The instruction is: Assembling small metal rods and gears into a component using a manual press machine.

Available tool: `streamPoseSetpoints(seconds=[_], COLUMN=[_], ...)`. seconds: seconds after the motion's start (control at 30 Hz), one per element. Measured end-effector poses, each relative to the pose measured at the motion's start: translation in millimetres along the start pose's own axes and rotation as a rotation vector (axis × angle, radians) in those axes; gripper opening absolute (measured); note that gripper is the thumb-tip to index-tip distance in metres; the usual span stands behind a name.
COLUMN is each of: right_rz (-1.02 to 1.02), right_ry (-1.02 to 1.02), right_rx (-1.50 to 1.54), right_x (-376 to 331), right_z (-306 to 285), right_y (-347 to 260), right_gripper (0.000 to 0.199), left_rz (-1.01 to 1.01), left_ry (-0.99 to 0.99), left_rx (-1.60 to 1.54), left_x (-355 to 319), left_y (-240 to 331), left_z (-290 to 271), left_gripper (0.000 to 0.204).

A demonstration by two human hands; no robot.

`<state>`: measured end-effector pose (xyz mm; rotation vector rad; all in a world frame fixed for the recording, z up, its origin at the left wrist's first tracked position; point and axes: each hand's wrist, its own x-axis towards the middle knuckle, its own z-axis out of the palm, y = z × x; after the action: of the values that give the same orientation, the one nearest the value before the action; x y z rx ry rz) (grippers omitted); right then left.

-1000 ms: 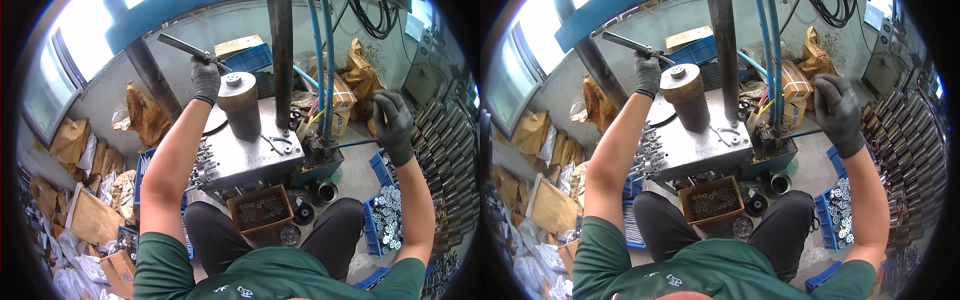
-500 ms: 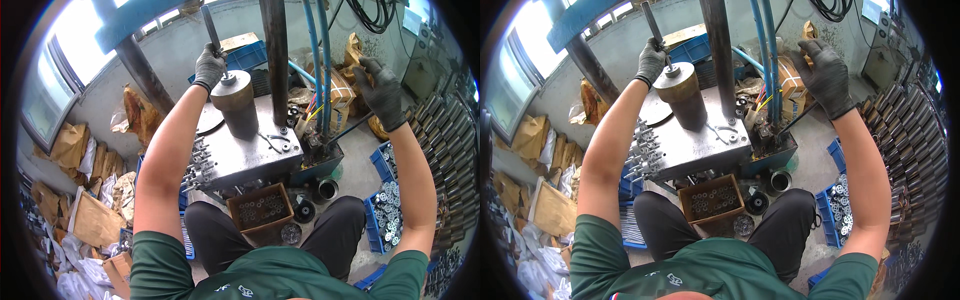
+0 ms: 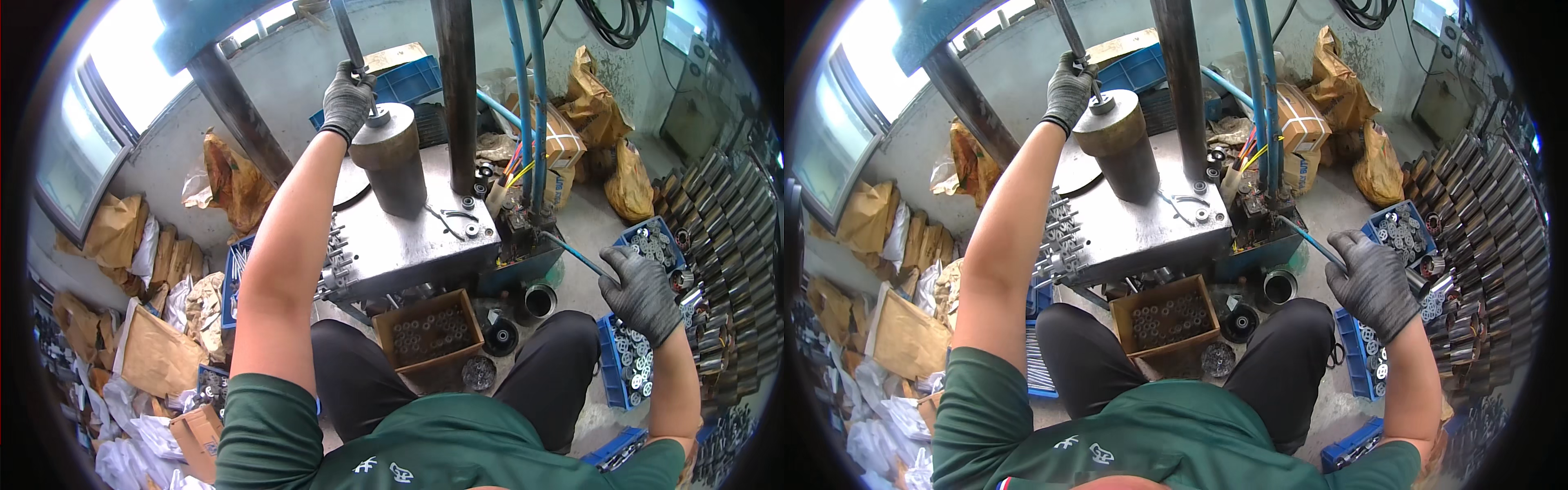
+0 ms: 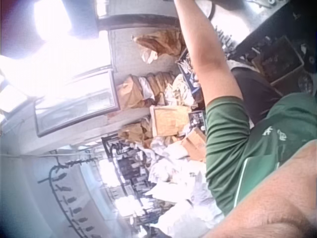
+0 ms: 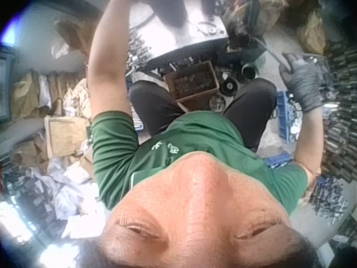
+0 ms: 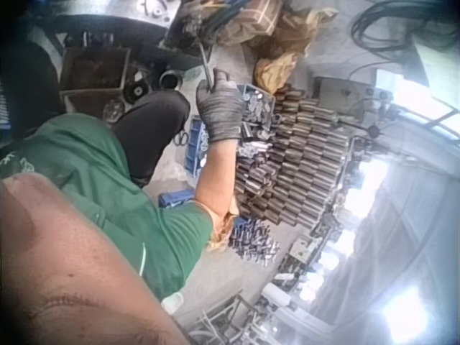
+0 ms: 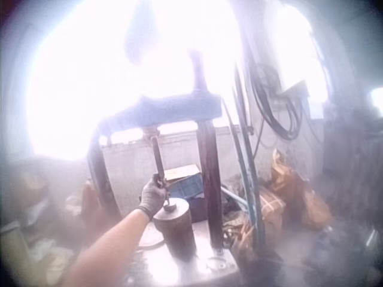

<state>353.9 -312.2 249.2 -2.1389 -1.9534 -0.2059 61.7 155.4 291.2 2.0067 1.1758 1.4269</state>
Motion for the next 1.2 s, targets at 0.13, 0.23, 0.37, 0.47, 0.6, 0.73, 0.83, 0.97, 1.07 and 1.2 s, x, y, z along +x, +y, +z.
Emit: streamPoseSetpoints(seconds=[0.13, 0.23, 0.37, 0.47, 0.6, 0.73, 0.83, 0.97, 1.07, 1.2], right_rz=[0.035, 0.001, 0.023, -0.031, 0.096, 0.122, 0.148, 0.122, 0.156, 0.138], right_ry=[-0.086, -0.094, -0.174, -0.157, -0.425, -0.414, -0.386, -0.367, -0.393, -0.357], right_rx=[0.067, 0.078, 0.146, 0.172, 0.157, 0.221, 0.222, 0.184, 0.209, 0.189], right_x=[14, 17, 11, -5, -31, -60, -68, -64, -62, -65], right_z=[-3, -6, -6, 10, 16, 41, 45, 42, 41, 43], right_y=[-2, -8, -6, 2, -5, 1, 2, -2, -3, -2], right_gripper=[0.035, 0.034, 0.034, 0.033, 0.025, 0.020, 0.020, 0.021, 0.023, 0.024], left_rz=[0.088, 0.088, -0.010, 0.006, -0.007, -0.012, -0.037, -0.025, -0.036, -0.039], left_ry=[0.027, 0.070, 0.038, 0.043, -0.010, -0.005, -0.021, 0.006, 0.013, 0.007], left_rx=[0.032, -0.072, -0.233, -0.265, -0.304, -0.246, -0.286, -0.311, -0.294, -0.317], left_x=[-3, -5, -21, -17, -23, -24, -22, -20, -21, -22], left_y=[-10, -23, -12, -25, -23, -17, -18, -23, -23, -21], left_z=[8, 14, 23, 18, 17, 15, 17, 17, 16, 16], left_gripper=[0.032, 0.033, 0.036, 0.029, 0.021, 0.023, 0.023, 0.026, 0.026, 0.027])
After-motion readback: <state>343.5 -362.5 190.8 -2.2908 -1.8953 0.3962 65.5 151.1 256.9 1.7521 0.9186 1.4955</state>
